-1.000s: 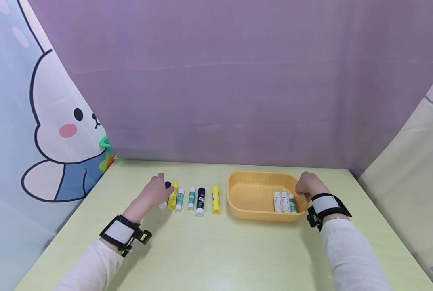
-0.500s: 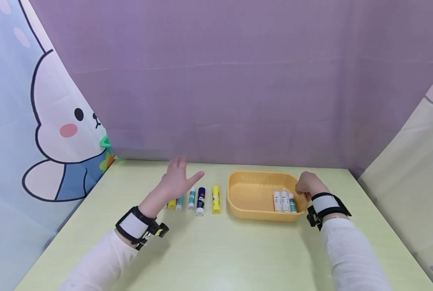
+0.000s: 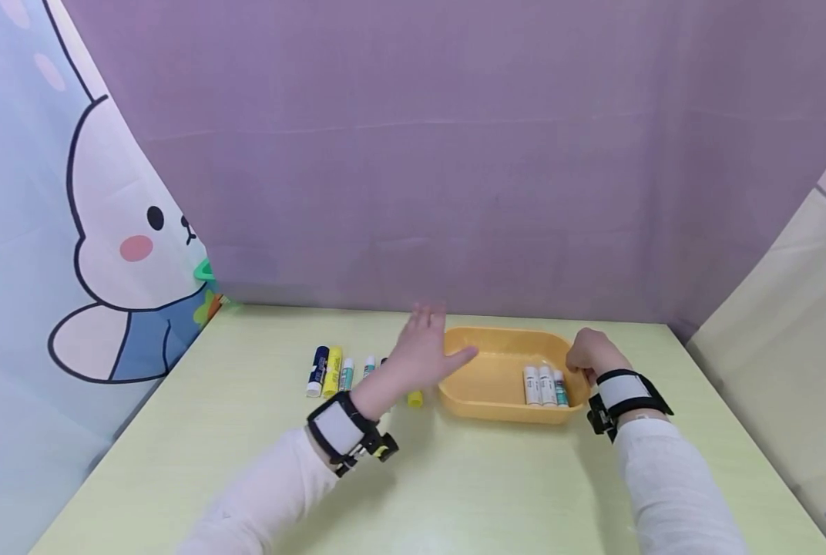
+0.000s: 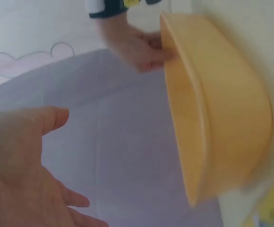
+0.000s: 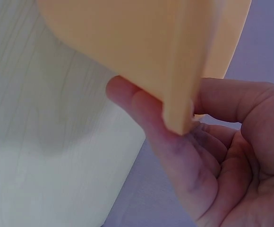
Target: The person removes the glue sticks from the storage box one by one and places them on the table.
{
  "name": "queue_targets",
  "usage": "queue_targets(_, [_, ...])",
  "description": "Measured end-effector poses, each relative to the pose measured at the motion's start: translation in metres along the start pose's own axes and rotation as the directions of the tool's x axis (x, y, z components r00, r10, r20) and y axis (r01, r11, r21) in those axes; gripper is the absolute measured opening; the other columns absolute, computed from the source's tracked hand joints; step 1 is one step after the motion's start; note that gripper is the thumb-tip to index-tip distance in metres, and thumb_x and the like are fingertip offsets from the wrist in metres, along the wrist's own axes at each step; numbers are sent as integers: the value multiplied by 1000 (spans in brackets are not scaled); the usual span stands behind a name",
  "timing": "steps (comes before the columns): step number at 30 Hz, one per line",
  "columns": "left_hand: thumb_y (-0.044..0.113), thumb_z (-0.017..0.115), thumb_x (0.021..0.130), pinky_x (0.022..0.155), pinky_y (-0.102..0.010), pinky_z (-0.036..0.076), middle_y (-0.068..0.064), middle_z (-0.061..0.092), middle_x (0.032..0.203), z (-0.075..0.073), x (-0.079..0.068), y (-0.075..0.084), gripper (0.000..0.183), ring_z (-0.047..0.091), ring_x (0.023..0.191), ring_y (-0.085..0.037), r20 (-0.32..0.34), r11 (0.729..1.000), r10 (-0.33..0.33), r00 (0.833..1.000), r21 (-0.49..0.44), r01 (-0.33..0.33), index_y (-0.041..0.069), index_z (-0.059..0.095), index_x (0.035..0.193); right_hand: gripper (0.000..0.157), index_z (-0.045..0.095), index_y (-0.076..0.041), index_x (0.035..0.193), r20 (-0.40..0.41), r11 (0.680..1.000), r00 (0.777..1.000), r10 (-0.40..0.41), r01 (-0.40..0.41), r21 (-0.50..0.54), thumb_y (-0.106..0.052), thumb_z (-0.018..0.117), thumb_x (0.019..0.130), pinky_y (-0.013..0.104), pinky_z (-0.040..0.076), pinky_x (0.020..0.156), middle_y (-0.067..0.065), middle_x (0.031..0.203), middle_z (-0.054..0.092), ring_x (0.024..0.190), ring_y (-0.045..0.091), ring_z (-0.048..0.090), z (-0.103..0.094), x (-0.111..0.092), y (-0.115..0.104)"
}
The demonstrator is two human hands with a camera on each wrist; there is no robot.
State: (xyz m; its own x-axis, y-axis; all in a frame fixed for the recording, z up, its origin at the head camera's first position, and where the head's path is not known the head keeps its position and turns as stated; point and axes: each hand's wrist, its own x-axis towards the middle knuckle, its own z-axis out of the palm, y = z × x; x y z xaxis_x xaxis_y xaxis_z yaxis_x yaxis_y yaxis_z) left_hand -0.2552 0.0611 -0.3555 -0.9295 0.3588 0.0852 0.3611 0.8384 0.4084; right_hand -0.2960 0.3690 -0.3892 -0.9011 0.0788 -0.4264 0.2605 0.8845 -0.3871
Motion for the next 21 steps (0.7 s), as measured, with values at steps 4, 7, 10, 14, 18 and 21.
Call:
queue_targets(4, [73, 41, 84, 114, -45, 18, -16, 10, 157, 20, 6, 22, 96, 5, 144, -34, 33, 1000, 11, 999, 0, -11, 11, 14, 151, 12, 55, 9, 81, -3, 1000, 1000, -1, 1, 6, 0, 54, 74, 27, 53, 51, 8, 62, 53, 50, 15, 57, 1, 0, 0])
queue_targets(7, [74, 41, 83, 115, -43, 20, -15, 11, 157, 34, 11, 35, 95, 7, 145, -32, 64, 1000, 9, 998, -10, -9, 13, 15, 152, 12, 55, 10, 81, -8, 1000, 1000, 1, -1, 13, 0, 54, 74, 28, 54, 52, 9, 63, 53, 49, 15, 57, 1, -1, 0])
queue_targets(10, [75, 41, 82, 114, -42, 22, -13, 13, 157, 47, 17, 47, 95, 8, 145, -29, 93, 1000, -7, 996, -14, 8, 15, 16, 152, 12, 55, 11, 82, -12, 1000, 1000, 2, -2, 15, 1, 55, 76, 29, 54, 53, 10, 64, 54, 50, 16, 58, 2, -3, -1])
queue_targets(14, [74, 42, 82, 114, -41, 23, -11, 13, 157, 62, 25, 61, 93, 8, 145, -27, 124, 998, -45, 991, -32, 49, 17, 17, 151, 13, 56, 12, 83, -16, 1000, 1000, -1, 2, 12, 1, 55, 76, 29, 55, 54, 11, 65, 54, 50, 16, 59, 2, -5, -2])
queue_targets(18, [73, 46, 82, 114, -41, 23, -10, 12, 157, 77, 32, 74, 92, 6, 146, -25, 136, 994, -90, 987, -41, 97, 18, 19, 151, 12, 56, 11, 82, -18, 1000, 1000, -7, 7, 16, 1, 54, 76, 30, 55, 54, 10, 64, 54, 50, 16, 59, 1, -6, -2])
queue_targets(21, [72, 48, 81, 114, -41, 23, -10, 12, 157, 89, 34, 81, 93, 5, 146, -24, 145, 991, -123, 982, -25, 128, 19, 18, 151, 11, 56, 11, 81, -17, 1000, 1000, -11, 12, 23, 2, 54, 75, 30, 55, 54, 10, 64, 54, 50, 16, 60, 1, -6, -1])
